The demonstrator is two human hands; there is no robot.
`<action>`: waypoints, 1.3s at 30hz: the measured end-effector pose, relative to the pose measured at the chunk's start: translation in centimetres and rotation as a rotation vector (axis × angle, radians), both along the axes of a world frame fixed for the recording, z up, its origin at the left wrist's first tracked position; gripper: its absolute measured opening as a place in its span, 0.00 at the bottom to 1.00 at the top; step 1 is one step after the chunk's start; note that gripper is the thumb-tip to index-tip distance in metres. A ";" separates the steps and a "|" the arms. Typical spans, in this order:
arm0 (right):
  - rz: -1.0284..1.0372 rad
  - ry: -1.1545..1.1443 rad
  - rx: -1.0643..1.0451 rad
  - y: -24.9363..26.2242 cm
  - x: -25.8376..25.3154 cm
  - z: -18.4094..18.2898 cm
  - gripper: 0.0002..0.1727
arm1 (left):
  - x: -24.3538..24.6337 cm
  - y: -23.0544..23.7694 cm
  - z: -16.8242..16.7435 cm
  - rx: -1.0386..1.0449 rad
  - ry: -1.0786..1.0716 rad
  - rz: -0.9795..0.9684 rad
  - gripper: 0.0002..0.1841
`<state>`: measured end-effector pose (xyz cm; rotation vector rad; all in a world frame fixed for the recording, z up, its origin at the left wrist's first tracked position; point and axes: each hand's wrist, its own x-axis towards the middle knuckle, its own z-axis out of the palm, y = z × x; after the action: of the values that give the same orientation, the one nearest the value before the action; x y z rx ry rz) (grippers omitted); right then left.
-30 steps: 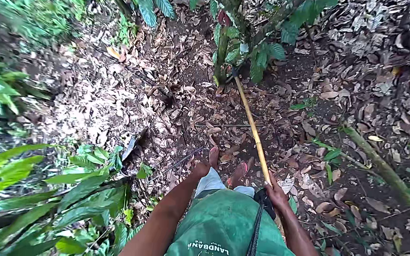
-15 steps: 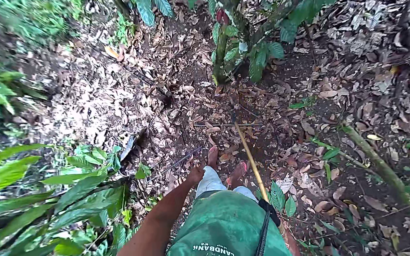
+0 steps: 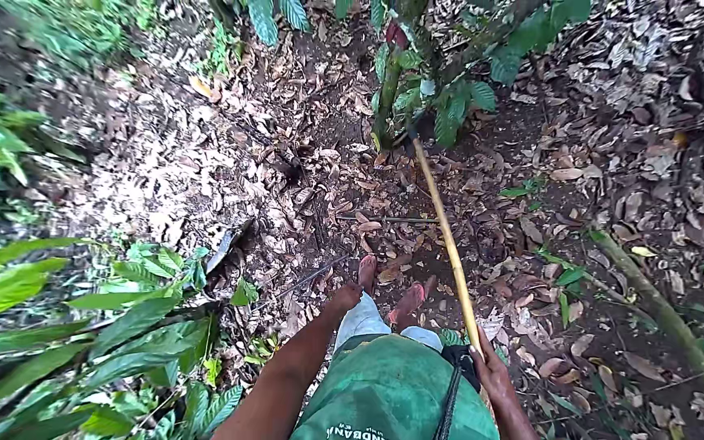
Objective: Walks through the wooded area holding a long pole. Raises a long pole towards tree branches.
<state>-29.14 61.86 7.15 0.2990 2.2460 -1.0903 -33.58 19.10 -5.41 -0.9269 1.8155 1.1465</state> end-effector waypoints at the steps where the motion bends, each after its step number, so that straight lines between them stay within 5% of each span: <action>1: -0.009 0.018 -0.006 -0.6 -1.1 0.1 0.35 | 0.0 0.1 0.0 0.001 0.003 0.000 0.22; 6: -0.118 -0.065 -0.150 -2.7 -5.6 -2.3 0.35 | 1.8 -1.3 -0.8 -0.043 -0.006 -0.061 0.23; 10: -0.056 -0.060 -0.024 -1.8 -5.5 -5.5 0.35 | 3.4 -2.3 -0.8 -0.120 -0.055 -0.125 0.26; 17: -0.152 -0.063 -0.150 -1.0 -2.4 0.3 0.34 | 2.8 -2.4 1.9 -0.134 -0.091 -0.154 0.24; 21: -0.049 0.048 -0.026 -1.7 -4.0 0.8 0.35 | 0.5 -1.3 2.2 -0.146 -0.056 -0.225 0.26; 26: 0.078 0.134 -0.020 -7.5 -9.8 -2.3 0.35 | -3.3 -0.4 3.9 -0.067 0.046 -0.251 0.27; 30: 0.060 0.063 -0.071 -12.5 -14.9 -1.2 0.35 | -5.3 -1.5 2.8 -0.069 0.148 -0.299 0.24; 39: 0.131 -0.005 0.207 -22.4 -18.3 -0.6 0.36 | -4.1 -12.4 -1.2 -0.084 0.102 -0.353 0.26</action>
<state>-47.45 39.43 6.51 0.2351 2.3422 -0.7899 -37.64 6.65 -6.59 -0.5695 2.0245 0.9146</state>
